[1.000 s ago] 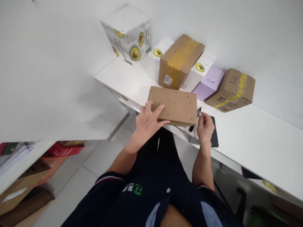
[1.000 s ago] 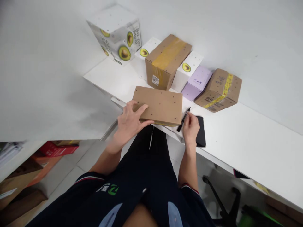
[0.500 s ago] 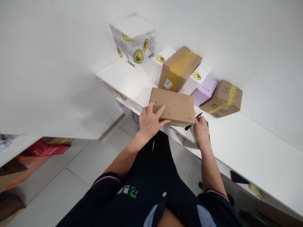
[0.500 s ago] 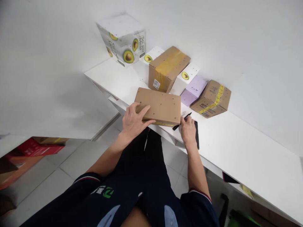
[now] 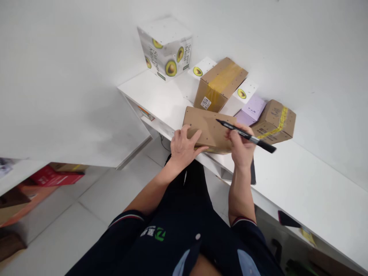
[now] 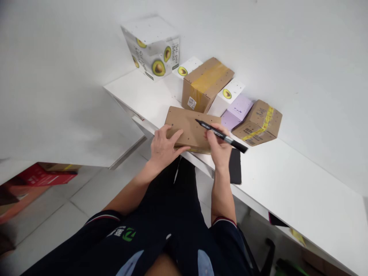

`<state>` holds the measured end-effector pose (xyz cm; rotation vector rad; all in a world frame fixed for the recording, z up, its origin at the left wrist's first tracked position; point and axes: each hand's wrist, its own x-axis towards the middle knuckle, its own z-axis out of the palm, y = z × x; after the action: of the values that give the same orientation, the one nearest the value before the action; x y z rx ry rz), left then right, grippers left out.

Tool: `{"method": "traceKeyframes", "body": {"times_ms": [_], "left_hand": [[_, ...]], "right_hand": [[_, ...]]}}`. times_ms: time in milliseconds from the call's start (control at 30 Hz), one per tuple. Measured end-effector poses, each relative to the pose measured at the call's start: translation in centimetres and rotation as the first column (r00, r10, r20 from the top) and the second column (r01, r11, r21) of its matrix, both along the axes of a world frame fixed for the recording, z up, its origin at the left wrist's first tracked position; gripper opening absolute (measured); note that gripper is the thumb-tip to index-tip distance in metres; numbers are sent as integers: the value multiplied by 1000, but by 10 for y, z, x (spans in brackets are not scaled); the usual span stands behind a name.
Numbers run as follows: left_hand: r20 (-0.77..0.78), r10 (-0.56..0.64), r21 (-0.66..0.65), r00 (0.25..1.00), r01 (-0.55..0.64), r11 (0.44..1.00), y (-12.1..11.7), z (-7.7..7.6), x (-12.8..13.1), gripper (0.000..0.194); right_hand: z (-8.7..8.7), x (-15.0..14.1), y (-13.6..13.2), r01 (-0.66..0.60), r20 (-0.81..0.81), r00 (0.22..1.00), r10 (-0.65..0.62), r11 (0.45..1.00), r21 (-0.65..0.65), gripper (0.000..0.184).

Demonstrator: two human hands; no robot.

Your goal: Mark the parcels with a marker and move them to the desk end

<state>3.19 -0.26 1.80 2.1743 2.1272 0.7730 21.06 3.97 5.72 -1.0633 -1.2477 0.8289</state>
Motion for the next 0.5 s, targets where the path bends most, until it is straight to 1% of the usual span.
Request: {"method": "traceKeyframes", "body": {"times_ms": [33, 100, 167, 267, 367, 500], "left_hand": [[1, -3, 6, 1000, 3, 1000, 0, -1, 0, 65], [2, -10, 7, 1000, 10, 1000, 0, -1, -1, 64], [2, -15, -5, 1000, 15, 1000, 0, 0, -1, 63], [7, -14, -28, 1000, 14, 1000, 0, 1, 0, 62], [23, -13, -46, 1000, 14, 999, 0, 2, 0, 63], [38, -13, -52, 999, 15, 999, 0, 2, 0, 64]], "right_hand": [[-2, -8, 4, -52, 29, 998, 53, 998, -19, 30], [-9, -20, 9, -92, 77, 993, 94, 995, -31, 29], [-16, -24, 10, -83, 136, 987, 84, 996, -18, 30], [-23, -23, 8, -67, 255, 965, 62, 998, 12, 28], [-25, -21, 6, -70, 340, 939, 59, 997, 19, 27], [-23, -22, 7, -92, 391, 917, 79, 996, 15, 26]]}}
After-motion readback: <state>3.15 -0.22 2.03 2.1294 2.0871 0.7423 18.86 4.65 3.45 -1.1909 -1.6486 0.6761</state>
